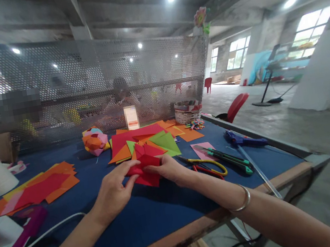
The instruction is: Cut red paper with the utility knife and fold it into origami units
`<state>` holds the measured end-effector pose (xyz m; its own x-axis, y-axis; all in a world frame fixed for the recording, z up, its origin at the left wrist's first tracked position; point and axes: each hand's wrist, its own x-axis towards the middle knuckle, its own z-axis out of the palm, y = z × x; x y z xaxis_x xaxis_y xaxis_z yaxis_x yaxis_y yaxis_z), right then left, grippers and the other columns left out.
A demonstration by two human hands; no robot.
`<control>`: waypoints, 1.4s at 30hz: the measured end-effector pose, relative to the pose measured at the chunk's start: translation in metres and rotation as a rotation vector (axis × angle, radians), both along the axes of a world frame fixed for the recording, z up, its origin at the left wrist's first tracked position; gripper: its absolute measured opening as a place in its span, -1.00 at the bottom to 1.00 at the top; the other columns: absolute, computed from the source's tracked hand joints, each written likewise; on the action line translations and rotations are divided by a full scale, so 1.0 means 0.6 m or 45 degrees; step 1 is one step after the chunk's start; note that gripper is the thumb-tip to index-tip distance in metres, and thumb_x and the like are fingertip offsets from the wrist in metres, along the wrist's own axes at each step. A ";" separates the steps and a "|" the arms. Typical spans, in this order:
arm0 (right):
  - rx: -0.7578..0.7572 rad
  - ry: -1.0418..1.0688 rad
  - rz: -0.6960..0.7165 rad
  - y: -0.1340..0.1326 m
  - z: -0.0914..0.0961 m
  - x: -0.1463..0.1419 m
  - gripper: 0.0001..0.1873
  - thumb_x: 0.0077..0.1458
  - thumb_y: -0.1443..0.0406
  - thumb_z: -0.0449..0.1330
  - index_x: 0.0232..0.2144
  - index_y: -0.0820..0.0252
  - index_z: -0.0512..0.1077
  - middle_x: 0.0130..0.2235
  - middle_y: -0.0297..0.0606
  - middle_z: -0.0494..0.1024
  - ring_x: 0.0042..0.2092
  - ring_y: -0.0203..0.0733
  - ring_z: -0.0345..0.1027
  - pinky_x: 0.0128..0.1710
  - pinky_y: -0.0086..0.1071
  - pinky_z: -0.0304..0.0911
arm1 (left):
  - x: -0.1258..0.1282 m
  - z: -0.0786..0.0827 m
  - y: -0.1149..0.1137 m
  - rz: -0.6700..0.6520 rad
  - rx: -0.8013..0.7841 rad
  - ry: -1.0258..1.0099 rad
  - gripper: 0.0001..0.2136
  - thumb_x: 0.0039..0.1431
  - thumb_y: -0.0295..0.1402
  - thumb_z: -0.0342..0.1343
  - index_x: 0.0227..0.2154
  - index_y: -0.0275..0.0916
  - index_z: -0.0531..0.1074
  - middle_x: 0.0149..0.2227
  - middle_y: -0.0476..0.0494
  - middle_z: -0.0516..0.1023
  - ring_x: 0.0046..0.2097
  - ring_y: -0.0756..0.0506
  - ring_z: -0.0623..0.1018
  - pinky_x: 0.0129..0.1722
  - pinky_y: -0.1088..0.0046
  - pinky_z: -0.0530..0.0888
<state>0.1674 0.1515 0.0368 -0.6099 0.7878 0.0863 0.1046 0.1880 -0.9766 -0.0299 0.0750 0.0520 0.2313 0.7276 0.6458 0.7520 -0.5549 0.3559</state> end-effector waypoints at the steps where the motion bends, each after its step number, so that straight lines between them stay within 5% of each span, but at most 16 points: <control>1: 0.004 -0.012 0.002 0.000 0.000 0.001 -0.65 0.34 0.14 0.25 0.06 0.21 0.45 0.06 -0.17 0.52 -0.02 -0.06 0.49 -0.05 -0.10 0.47 | -0.001 0.000 0.000 0.003 0.005 0.011 -0.67 0.34 -0.14 0.14 0.04 -0.22 0.45 0.05 -0.19 0.54 0.02 -0.13 0.57 0.04 0.12 0.55; 12: 0.022 -0.092 0.001 -0.003 -0.001 -0.001 -0.65 0.34 0.14 0.25 0.07 0.21 0.44 0.06 -0.17 0.52 -0.03 -0.07 0.49 -0.05 -0.11 0.47 | -0.004 -0.006 0.006 -0.004 0.111 0.118 -0.80 0.37 -0.21 0.12 -0.18 -0.26 0.49 -0.22 -0.06 0.57 -0.22 -0.01 0.58 -0.17 0.33 0.58; 31: -0.020 -0.124 0.019 -0.009 0.007 0.000 -0.64 0.35 0.12 0.24 0.07 0.20 0.44 0.06 -0.17 0.52 -0.02 -0.07 0.49 -0.05 -0.10 0.47 | -0.010 -0.001 0.010 0.065 0.260 0.189 -0.82 0.35 -0.24 0.14 -0.23 -0.27 0.49 -0.25 -0.04 0.56 -0.22 -0.01 0.57 -0.18 0.35 0.57; 42: 0.129 -0.078 -0.008 0.002 -0.005 -0.003 -0.64 0.35 0.13 0.24 0.08 0.20 0.43 0.05 -0.16 0.52 -0.05 -0.09 0.50 -0.07 -0.12 0.48 | -0.009 0.000 0.009 0.117 0.317 0.240 -0.83 0.35 -0.26 0.15 -0.22 -0.27 0.48 -0.24 -0.04 0.56 -0.21 -0.01 0.57 -0.18 0.35 0.57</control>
<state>0.1656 0.1526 0.0336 -0.6117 0.7806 0.1285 0.1647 0.2845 -0.9444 -0.0356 0.0806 0.0517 0.3047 0.5763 0.7584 0.8427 -0.5342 0.0674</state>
